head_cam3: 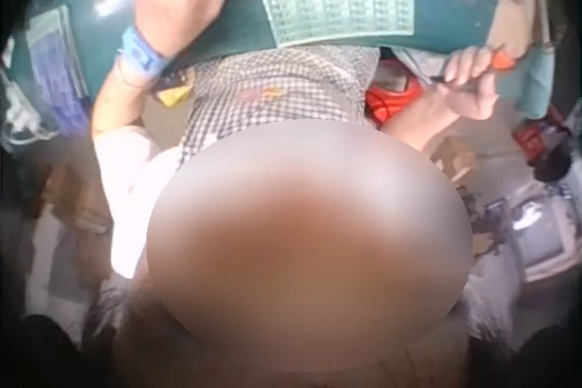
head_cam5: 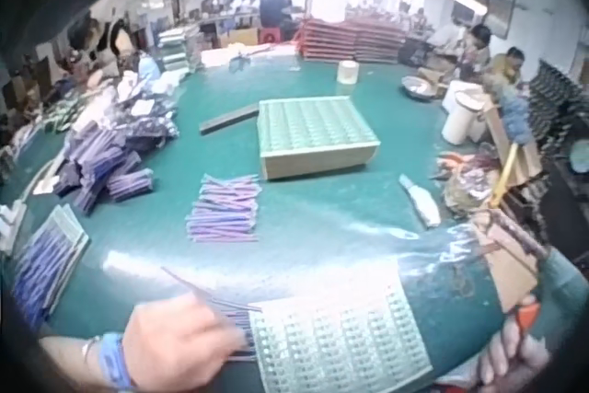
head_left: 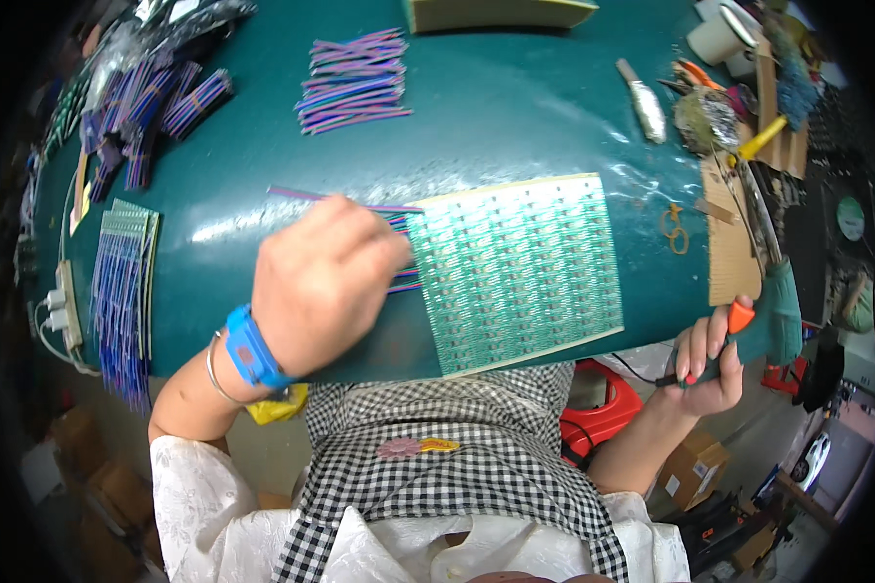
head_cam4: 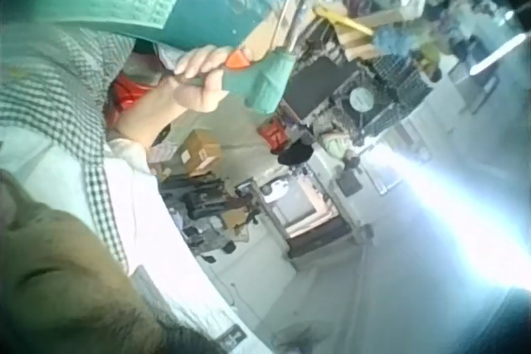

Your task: Assembling small wires onto a printed circuit board using a glue gun.

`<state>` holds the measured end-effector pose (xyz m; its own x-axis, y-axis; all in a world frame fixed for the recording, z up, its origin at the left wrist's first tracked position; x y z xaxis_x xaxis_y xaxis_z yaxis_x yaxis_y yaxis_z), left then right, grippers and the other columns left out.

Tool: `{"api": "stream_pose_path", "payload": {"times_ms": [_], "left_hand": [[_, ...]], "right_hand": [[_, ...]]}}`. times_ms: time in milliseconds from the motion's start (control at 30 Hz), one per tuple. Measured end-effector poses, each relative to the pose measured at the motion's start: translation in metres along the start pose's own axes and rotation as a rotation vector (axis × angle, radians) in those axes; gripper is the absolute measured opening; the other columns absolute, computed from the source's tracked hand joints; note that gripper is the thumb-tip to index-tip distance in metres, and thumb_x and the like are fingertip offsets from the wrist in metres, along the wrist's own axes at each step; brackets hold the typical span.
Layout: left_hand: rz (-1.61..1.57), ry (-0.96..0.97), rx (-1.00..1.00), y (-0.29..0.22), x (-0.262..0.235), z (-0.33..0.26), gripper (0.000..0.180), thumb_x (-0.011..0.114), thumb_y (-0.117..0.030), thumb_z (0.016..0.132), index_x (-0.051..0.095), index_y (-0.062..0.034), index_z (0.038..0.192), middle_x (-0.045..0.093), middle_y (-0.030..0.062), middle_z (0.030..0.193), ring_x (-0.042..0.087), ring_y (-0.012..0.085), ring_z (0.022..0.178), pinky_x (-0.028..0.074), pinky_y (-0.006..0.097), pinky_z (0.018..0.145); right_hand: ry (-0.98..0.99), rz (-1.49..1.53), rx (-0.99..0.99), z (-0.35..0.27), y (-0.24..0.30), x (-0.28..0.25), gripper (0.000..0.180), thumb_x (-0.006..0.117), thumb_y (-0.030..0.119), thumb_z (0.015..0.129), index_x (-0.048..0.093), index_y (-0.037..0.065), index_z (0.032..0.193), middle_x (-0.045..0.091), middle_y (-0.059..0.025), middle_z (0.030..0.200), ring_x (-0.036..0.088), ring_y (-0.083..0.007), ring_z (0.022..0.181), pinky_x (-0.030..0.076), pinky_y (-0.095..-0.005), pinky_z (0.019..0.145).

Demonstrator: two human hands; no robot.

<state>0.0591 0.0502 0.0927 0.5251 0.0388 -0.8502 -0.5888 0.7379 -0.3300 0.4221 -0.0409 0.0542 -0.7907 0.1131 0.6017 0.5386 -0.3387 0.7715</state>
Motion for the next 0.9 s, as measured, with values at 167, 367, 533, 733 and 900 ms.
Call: {"api": "stream_pose_path", "payload": {"times_ms": [167, 367, 533, 733, 900], "left_hand": [[-0.032, 0.136, -0.250, 0.056, 0.029, 0.015, 0.020, 0.082, -0.010, 0.075, 0.066, -0.0029, 0.085, 0.059, 0.0098, 0.085, 0.055, 0.0305, 0.084, 0.047, 0.041, 0.073], [-0.135, 0.225, -0.299, 0.061, 0.050, 0.018, 0.021, 0.080, -0.007, 0.076, 0.062, -0.0022, 0.083, 0.057, 0.0109, 0.086, 0.055, 0.0312, 0.084, 0.046, 0.041, 0.075], [-0.028, 0.224, -0.277, 0.055, 0.038, 0.015, 0.017, 0.075, -0.004, 0.081, 0.059, -0.0021, 0.085, 0.057, 0.0132, 0.084, 0.056, 0.0346, 0.085, 0.047, 0.043, 0.076], [-0.045, -0.046, -0.034, -0.001, 0.008, 0.004, 0.025, 0.072, -0.004, 0.080, 0.064, -0.0053, 0.104, 0.066, 0.0096, 0.080, 0.066, 0.0286, 0.071, 0.053, 0.039, 0.059], [-0.090, 0.072, -0.039, -0.012, 0.021, -0.040, 0.029, 0.075, 0.001, 0.073, 0.072, -0.0035, 0.101, 0.068, 0.0074, 0.089, 0.066, 0.0230, 0.075, 0.053, 0.034, 0.062]], "right_hand": [[-0.012, 0.015, -0.148, 0.032, 0.025, -0.004, 0.060, 0.059, 0.012, 0.092, 0.036, -0.008, 0.144, 0.048, -0.0093, 0.084, 0.049, -0.0133, 0.056, 0.048, -0.0265, 0.044], [-0.340, -0.471, -0.171, 0.086, 0.010, -0.039, 0.043, 0.062, 0.009, 0.092, 0.050, -0.003, 0.131, 0.053, -0.0049, 0.075, 0.051, -0.0140, 0.056, 0.046, -0.0296, 0.049], [-0.233, -0.321, -0.193, 0.070, 0.001, -0.018, 0.045, 0.058, 0.002, 0.091, 0.045, -0.006, 0.134, 0.053, -0.0072, 0.076, 0.053, -0.0149, 0.056, 0.047, -0.0309, 0.047], [-0.059, -0.313, 0.007, -0.012, -0.011, 0.002, 0.061, 0.063, 0.010, 0.088, 0.039, -0.008, 0.141, 0.047, -0.0062, 0.072, 0.048, -0.0119, 0.050, 0.048, -0.0267, 0.043], [0.078, -0.275, 0.303, -0.073, -0.042, 0.020, 0.068, 0.078, 0.008, 0.081, 0.042, -0.008, 0.137, 0.055, -0.0093, 0.073, 0.054, -0.0179, 0.053, 0.051, -0.0307, 0.046]]}}
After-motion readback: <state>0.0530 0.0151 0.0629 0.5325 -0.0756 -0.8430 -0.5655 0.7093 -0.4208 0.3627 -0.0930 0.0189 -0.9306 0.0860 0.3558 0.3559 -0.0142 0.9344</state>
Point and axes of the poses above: each hand's wrist, its own z-axis towards the middle knuckle, its own x-axis out of the palm, y = z × x, the point moved 7 cm from there along z, towards the middle knuckle
